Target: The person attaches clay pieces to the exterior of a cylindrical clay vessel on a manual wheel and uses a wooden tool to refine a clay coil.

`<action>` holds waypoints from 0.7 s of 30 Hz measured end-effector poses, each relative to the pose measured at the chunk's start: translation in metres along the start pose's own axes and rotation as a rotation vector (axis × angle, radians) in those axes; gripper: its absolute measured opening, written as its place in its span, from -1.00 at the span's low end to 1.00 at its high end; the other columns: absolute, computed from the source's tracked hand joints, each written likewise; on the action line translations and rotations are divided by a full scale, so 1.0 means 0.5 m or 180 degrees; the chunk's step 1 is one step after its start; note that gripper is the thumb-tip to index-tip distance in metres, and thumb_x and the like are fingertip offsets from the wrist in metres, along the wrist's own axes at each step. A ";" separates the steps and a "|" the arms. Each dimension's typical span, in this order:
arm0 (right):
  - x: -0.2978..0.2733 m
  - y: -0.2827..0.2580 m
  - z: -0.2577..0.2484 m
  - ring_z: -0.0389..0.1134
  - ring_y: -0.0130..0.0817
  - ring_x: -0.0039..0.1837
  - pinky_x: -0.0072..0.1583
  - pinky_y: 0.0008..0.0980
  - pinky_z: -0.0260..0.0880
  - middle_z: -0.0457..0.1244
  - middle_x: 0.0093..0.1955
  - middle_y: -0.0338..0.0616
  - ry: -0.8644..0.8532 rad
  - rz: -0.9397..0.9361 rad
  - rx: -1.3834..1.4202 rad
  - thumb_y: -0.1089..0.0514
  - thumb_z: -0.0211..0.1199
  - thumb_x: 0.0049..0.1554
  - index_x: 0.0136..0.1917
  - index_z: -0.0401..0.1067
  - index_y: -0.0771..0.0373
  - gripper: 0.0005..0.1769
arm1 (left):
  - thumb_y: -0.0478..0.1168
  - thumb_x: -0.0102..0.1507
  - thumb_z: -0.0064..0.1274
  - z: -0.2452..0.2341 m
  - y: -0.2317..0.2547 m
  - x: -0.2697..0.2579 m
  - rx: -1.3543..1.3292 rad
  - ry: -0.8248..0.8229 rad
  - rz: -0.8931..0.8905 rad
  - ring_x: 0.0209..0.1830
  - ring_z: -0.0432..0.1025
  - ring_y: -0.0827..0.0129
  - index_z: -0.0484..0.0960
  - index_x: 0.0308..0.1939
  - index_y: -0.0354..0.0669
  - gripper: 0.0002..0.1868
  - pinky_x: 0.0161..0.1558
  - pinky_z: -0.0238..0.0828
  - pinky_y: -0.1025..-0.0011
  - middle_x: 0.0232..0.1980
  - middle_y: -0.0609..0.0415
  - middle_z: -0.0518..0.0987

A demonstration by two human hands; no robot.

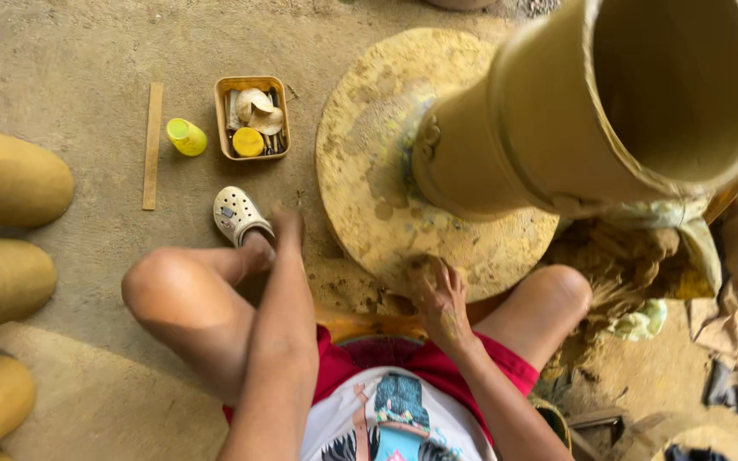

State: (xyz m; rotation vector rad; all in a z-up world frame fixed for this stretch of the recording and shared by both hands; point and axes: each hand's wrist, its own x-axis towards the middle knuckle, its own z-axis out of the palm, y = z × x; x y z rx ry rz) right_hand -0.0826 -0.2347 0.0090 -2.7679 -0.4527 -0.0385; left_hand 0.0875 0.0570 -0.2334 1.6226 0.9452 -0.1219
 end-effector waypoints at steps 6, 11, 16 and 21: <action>-0.001 0.008 -0.004 0.05 0.29 0.51 0.35 0.25 0.16 -0.02 0.53 0.29 -0.0201 -0.0257 -0.0303 0.35 0.31 -0.05 0.34 0.33 0.18 -0.35 | 0.08 0.25 0.14 0.071 -0.129 -0.073 0.1964 -0.0803 -0.0271 0.48 0.03 -0.17 0.18 0.53 0.16 -0.20 0.41 0.07 -0.04 0.50 -0.21 0.12; 0.015 -0.007 -0.023 0.04 0.34 0.49 0.35 0.29 0.16 -0.02 0.51 0.33 -0.0351 -0.0157 -0.0316 0.43 0.25 -0.17 0.34 0.34 0.18 -0.24 | 0.17 0.25 0.13 0.035 -0.144 -0.041 0.2844 -0.1441 -0.0399 0.59 -0.24 -0.18 0.14 0.56 0.35 -0.17 0.47 -0.12 -0.18 0.61 -0.13 -0.18; 0.026 -0.006 -0.022 0.06 0.33 0.47 0.33 0.29 0.19 0.01 0.51 0.31 -0.0347 -0.0101 -0.0277 0.44 0.24 -0.19 0.35 0.34 0.16 -0.20 | 0.26 0.25 0.11 0.065 -0.156 -0.018 0.3034 -0.1572 -0.0817 0.70 -0.51 -0.19 0.10 0.59 0.54 -0.14 0.53 -0.31 -0.33 0.72 -0.05 -0.48; 0.022 -0.002 -0.014 0.07 0.32 0.46 0.32 0.27 0.20 0.02 0.51 0.30 -0.0454 0.0056 -0.0232 0.47 0.21 -0.19 0.32 0.34 0.15 -0.23 | 0.07 0.21 0.21 0.091 -0.173 -0.029 0.3492 -0.1129 -0.0299 0.59 -0.36 -0.03 0.14 0.52 0.31 -0.15 0.40 -0.23 -0.33 0.62 -0.06 -0.35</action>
